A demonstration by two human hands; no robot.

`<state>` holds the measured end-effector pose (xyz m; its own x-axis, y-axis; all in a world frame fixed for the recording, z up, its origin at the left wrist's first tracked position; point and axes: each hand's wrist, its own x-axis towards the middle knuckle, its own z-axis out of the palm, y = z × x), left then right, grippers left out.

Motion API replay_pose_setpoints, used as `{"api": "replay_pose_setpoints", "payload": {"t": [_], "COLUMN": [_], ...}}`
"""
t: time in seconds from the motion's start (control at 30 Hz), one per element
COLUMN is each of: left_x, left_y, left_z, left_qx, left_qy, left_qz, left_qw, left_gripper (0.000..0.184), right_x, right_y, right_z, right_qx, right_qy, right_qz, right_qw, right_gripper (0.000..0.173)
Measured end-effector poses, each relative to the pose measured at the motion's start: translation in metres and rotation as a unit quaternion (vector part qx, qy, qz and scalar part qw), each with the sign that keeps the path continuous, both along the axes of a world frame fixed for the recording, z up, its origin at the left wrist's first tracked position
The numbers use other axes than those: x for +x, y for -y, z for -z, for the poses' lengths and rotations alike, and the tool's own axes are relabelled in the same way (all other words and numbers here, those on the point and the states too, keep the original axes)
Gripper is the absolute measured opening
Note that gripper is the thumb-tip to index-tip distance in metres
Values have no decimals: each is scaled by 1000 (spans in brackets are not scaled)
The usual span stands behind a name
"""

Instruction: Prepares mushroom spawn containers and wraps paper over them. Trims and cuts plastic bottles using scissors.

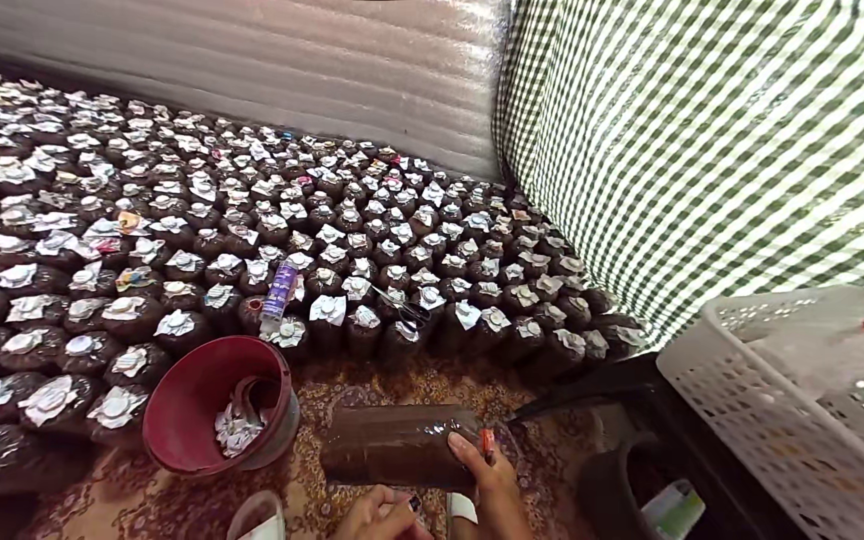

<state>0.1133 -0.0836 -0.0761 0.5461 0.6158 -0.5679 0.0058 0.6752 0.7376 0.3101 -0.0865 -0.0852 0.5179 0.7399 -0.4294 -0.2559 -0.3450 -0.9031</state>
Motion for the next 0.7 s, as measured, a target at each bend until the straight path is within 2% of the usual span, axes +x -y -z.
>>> {"api": "replay_pose_setpoints", "payload": {"t": [0.1,0.2,0.33,0.43,0.5,0.57,0.6,0.63,0.67,0.7], "left_x": [-4,-19,-27,-22,-16,-9,-8,-8,-8,-8], "left_y": [-10,-29,-47,-47,-48,-53,-58,-63,-68,-71], "left_z": [26,58,80,98,109,119,126,134,140,145], "left_qx": [88,208,214,191,154,117,104,98,92,82], "left_qy": [-88,-228,-285,-281,-276,-255,-241,-228,-212,-193], "left_qz": [21,-9,-102,-98,-76,-85,-95,-100,-99,-92], "left_qw": [992,951,929,935,946,956,960,964,968,973], "left_gripper": [26,29,31,38,45,48,49,49,50,50], "right_x": [-6,-23,-61,-80,-77,-58,-45,-34,-24,-15], "right_y": [-12,-29,-40,-34,-31,-32,-36,-41,-48,-54], "right_z": [15,51,105,140,135,123,117,110,105,104], "right_qx": [-9,-25,-105,-123,-139,-119,-106,-110,-128,-150], "right_qy": [69,218,395,455,424,286,182,82,13,-14], "right_qz": [-24,-88,-204,-229,-264,-310,-316,-313,-310,-311], "right_qw": [997,972,889,851,855,899,925,940,942,939], "right_gripper": [86,98,105,107,107,103,94,78,61,50]}}
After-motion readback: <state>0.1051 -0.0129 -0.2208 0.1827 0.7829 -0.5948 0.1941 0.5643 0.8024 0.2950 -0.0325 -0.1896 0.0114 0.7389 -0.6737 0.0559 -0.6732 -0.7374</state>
